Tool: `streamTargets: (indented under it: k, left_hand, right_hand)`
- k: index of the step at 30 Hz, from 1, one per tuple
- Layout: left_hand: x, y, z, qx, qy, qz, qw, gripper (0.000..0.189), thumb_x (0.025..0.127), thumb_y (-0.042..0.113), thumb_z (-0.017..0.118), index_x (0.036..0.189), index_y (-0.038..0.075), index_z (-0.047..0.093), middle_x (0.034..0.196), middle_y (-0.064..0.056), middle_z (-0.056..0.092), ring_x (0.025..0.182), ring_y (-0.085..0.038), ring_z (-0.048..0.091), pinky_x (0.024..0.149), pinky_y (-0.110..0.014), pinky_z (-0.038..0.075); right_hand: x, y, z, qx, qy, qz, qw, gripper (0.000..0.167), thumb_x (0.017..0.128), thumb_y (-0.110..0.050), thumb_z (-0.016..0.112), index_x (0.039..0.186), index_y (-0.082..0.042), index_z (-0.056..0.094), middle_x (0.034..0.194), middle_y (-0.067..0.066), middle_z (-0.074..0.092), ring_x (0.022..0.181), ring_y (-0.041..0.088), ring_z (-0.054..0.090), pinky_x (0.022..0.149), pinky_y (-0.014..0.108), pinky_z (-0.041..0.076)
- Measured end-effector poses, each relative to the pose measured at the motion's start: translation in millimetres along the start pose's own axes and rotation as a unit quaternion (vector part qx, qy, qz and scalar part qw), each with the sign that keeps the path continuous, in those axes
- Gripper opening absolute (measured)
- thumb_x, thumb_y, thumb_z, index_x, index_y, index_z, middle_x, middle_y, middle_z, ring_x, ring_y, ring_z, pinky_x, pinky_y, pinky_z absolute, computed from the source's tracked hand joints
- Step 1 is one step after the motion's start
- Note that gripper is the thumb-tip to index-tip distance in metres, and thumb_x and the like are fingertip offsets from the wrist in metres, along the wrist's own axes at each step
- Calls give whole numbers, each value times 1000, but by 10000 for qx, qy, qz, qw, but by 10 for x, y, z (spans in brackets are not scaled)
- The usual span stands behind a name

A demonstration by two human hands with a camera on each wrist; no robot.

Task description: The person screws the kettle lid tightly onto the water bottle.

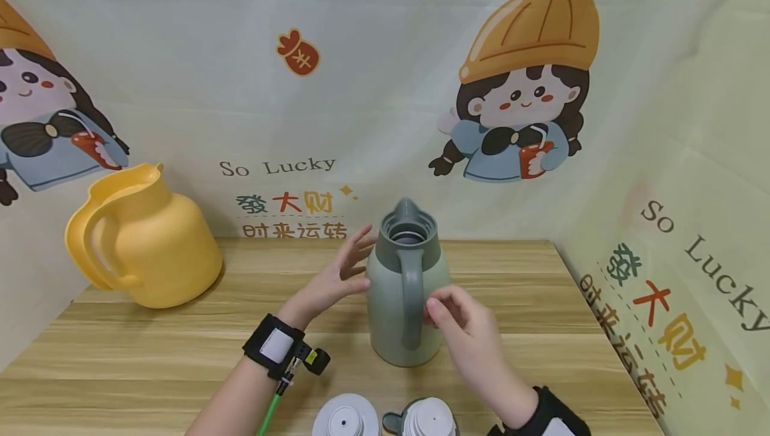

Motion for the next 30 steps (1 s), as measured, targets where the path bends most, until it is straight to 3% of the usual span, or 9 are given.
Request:
streamTargets:
  k: [2, 5, 8, 11, 15, 19, 23, 28, 30]
  left_hand:
    - [-70, 155, -121, 177, 765, 268, 9966, 69, 90, 22, 67, 147, 9, 30, 143, -15, 39, 129, -31, 38, 104, -53, 30]
    - [-205, 371, -215, 381, 1737, 467, 9829, 37, 93, 11, 60, 127, 0, 51, 120, -15, 55, 110, -31, 51, 93, -48, 40]
    - [-293, 517, -140, 127, 1926, 467, 9801, 21, 97, 10, 53, 109, -5, 60, 102, -15, 61, 93, -29, 57, 83, -42, 46]
    - [-305, 584, 35, -405, 1546, 264, 9868, 26, 100, 12, 47, 103, -10, 61, 96, -18, 64, 85, -26, 61, 80, -39, 50]
    - [-296, 625, 267, -870, 946, -105, 9916, 36, 102, 19, 43, 106, -12, 62, 99, -22, 66, 86, -27, 64, 82, -38, 52]
    - [-289, 599, 490, -1112, 491, -460, 9915, 41, 103, 22, 41, 112, -13, 60, 102, -24, 66, 92, -33, 65, 84, -38, 51]
    - [-292, 514, 730, -1350, 94, -846, 9872, 43, 103, 25, 41, 116, -13, 58, 106, -21, 66, 95, -23, 65, 88, -33, 49]
    - [-292, 518, 981, -1534, -617, -853, 9825, 51, 104, 38, 34, 124, -2, 58, 111, -16, 67, 108, -15, 60, 96, -29, 40]
    - [-288, 543, 1023, -1584, -726, -758, 9818, 52, 105, 40, 31, 125, -1, 56, 108, -18, 67, 108, -14, 59, 97, -28, 39]
  right_hand:
    - [-61, 52, -74, -201, -20, 53, 9998, 10, 96, -1, 53, 94, 4, 61, 83, 3, 65, 74, 13, 64, 68, 27, 54]
    - [-161, 151, -143, -809, -178, 243, 9963, 4, 94, -6, 59, 96, -3, 62, 85, -4, 66, 78, 9, 63, 72, 26, 52]
    - [-258, 238, -137, -1505, -459, 265, 9872, 8, 90, -12, 66, 97, -11, 62, 85, -12, 63, 80, 7, 59, 73, 28, 49]
    - [-354, 318, -67, -1917, -857, 145, 9776, 18, 85, -17, 73, 99, -15, 62, 89, -14, 60, 83, 7, 58, 74, 31, 49]
    - [-482, 463, 72, -2283, -1632, 65, 9598, 34, 81, -28, 77, 105, -14, 58, 100, -8, 60, 89, 15, 59, 72, 34, 50]
    - [-612, 594, 227, -2394, -2448, 26, 9395, 51, 78, -41, 78, 112, -11, 56, 108, 1, 58, 92, 22, 57, 71, 34, 50]
    - [-714, 692, 349, -2154, -3007, -12, 9291, 63, 73, -47, 80, 116, -9, 55, 111, 2, 56, 94, 21, 56, 73, 32, 49]
    - [-807, 779, 455, -1817, -3380, -245, 9231, 69, 72, -47, 82, 120, -6, 54, 113, 2, 54, 97, 13, 54, 76, 29, 49]
    - [-844, 796, 497, -1866, -3507, -454, 9166, 70, 74, -48, 80, 122, -4, 53, 114, 5, 55, 99, 13, 54, 78, 29, 49]
Point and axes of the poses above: each hand's wrist, its own x-axis towards the middle knuckle, its own z-axis out of the palm, y = z × x, the point moved 10 cm from there along x, towards the middle knuckle
